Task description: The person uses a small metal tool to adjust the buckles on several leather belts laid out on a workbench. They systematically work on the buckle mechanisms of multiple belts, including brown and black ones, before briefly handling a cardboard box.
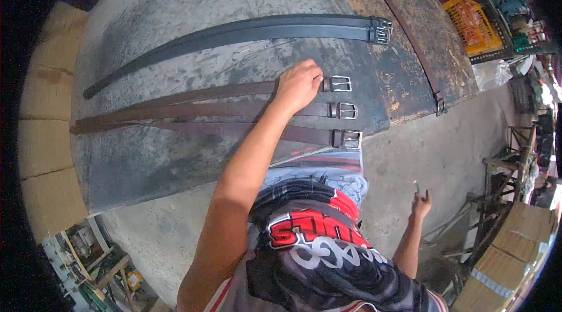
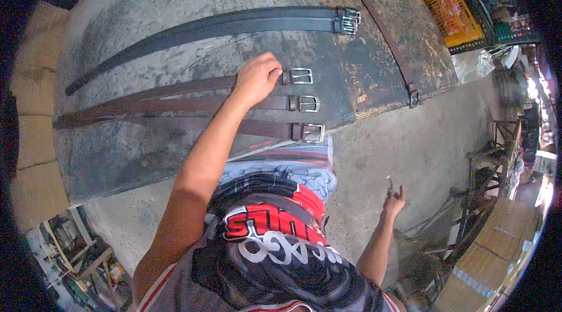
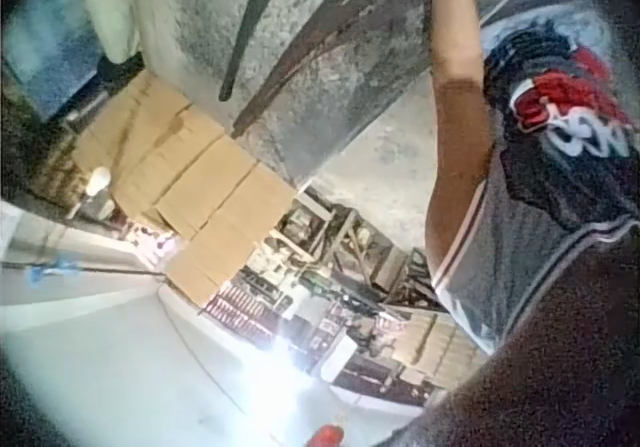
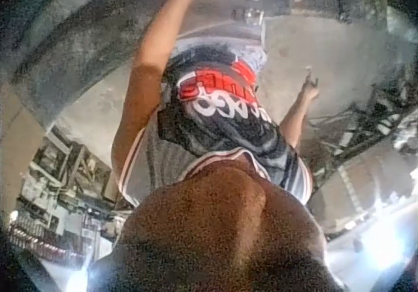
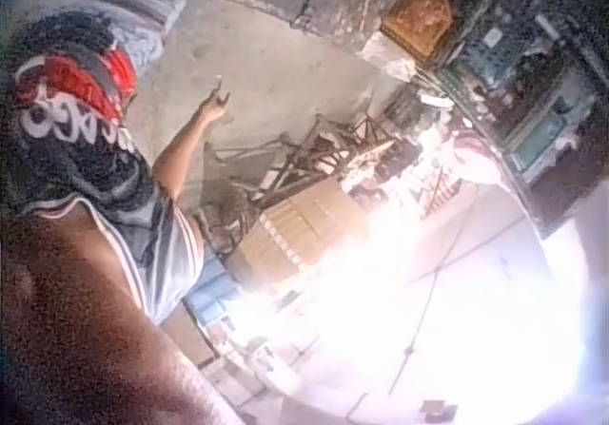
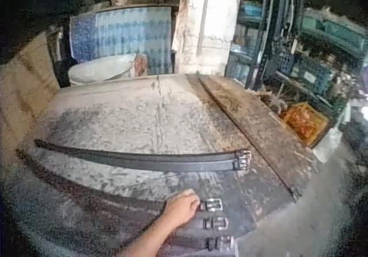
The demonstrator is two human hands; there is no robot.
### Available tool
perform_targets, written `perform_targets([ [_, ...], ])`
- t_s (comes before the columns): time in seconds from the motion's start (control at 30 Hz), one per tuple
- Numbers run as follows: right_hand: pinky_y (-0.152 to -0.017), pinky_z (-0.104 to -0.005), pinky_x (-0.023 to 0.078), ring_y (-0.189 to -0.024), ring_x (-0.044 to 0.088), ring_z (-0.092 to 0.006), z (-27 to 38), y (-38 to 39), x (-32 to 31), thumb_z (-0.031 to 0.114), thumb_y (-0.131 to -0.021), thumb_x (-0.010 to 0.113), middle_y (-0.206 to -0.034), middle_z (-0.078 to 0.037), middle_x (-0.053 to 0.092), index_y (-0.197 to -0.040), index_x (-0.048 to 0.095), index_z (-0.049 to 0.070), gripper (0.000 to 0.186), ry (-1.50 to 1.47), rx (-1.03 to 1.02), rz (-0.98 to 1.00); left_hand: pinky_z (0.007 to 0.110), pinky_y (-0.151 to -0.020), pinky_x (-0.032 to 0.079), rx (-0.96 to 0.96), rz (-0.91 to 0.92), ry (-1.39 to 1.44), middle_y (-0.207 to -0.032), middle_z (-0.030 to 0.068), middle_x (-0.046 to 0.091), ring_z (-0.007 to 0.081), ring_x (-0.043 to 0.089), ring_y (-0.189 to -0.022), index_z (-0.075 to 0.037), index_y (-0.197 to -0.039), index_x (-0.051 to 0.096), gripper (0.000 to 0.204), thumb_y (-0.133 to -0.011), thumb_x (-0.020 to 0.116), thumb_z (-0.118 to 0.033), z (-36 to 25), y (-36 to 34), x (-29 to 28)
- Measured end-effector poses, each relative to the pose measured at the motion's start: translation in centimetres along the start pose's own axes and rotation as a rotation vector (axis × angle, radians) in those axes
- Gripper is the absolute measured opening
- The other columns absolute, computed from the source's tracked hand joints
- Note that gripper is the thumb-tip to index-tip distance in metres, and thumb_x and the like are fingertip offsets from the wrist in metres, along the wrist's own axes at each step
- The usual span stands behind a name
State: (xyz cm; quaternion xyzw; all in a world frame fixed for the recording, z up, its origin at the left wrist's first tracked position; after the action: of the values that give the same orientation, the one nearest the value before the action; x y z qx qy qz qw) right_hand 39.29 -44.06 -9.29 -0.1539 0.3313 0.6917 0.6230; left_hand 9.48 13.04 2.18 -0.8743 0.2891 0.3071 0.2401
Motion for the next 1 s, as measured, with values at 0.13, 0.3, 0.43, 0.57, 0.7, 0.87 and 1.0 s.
perform_targets([
  [0.13,-0.067,-0.0233,0.047,-0.076,0.058,-0.0110,14.3,3.6,7.2,0.002,-0.088,0.063,-0.090,-0.005,0.059,-0.118,0.055,-0.003,0.031,-0.463,-0.350,0.092,0.041,-0.075,0.048,-0.005,-0.058,0.073,-0.089,0.0127,0.061,0.0319,0.061,-0.085,-0.001,-0.083,0.064,0.010,-0.084,0.061,-0.010,1.4,0.0,-0.5],
  [0.3,-0.073,-0.0244,0.050,-0.084,0.062,-0.0124,31.8,13.6,20.4,0.006,-0.087,0.067,-0.095,-0.007,0.064,-0.099,0.063,-0.001,0.015,-0.506,-0.681,0.435,0.038,-0.071,0.048,-0.025,-0.021,0.183,-0.086,0.0125,0.060,0.0295,0.061,-0.079,0.000,-0.083,0.064,0.010,-0.084,0.061,-0.010,2.3,-0.2,-0.8],
  [0.43,-0.069,-0.0240,0.047,-0.078,0.057,-0.0079,36.3,16.9,30.8,0.008,-0.082,0.072,-0.087,-0.001,0.065,-0.090,0.066,0.002,0.012,-0.456,-0.796,0.641,0.036,-0.068,0.048,0.001,-0.050,0.166,-0.084,0.0120,0.060,0.0274,0.061,-0.075,0.000,-0.084,0.064,0.009,-0.083,0.063,-0.008,2.2,-0.3,-0.9],
  [0.57,-0.067,-0.0229,0.045,-0.074,0.056,-0.0071,36.2,17.0,34.5,0.010,-0.082,0.073,-0.081,0.000,0.065,-0.088,0.066,0.001,0.013,-0.458,-0.759,0.696,0.036,-0.068,0.048,-0.011,-0.030,0.222,-0.083,0.0124,0.059,0.0279,0.060,-0.075,0.000,-0.084,0.063,0.008,-0.082,0.063,-0.007,2.2,-0.2,-1.0],
  [0.7,-0.063,-0.0221,0.044,-0.070,0.054,-0.0060,35.9,17.3,34.5,0.010,-0.082,0.073,-0.080,0.000,0.065,-0.087,0.066,0.002,0.012,-0.396,-0.760,0.687,0.036,-0.069,0.047,0.001,0.047,0.299,-0.084,0.0124,0.059,0.0277,0.060,-0.076,0.001,-0.084,0.063,0.008,-0.081,0.064,-0.006,1.8,0.0,-1.1],
  [0.87,-0.058,-0.0226,0.043,-0.064,0.051,-0.0050,35.8,17.6,34.6,0.011,-0.081,0.073,-0.076,0.002,0.065,-0.086,0.067,0.002,0.012,-0.334,-0.762,0.692,0.035,-0.069,0.047,0.024,0.080,0.333,-0.085,0.0122,0.059,0.0271,0.060,-0.079,0.001,-0.084,0.063,0.009,-0.080,0.064,-0.007,1.7,0.1,-1.1],
  [1.0,-0.055,-0.0228,0.042,-0.060,0.049,-0.0046,35.9,17.8,34.5,0.012,-0.080,0.074,-0.074,0.001,0.065,-0.085,0.068,0.002,0.012,-0.305,-0.810,0.655,0.036,-0.069,0.047,0.030,0.081,0.325,-0.085,0.0123,0.060,0.0275,0.060,-0.079,0.002,-0.084,0.062,0.009,-0.081,0.063,-0.007,1.7,0.0,-1.1],
])
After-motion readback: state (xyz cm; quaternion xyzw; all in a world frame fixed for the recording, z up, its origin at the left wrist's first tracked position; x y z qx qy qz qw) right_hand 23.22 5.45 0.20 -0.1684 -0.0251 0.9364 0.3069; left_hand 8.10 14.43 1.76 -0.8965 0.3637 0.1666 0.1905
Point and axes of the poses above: each hand's wrist, its own y-axis away from the middle knuckle, its own x-axis out of the palm, z = x × y, the point moved 8 cm from there along -y, towards the middle knuckle
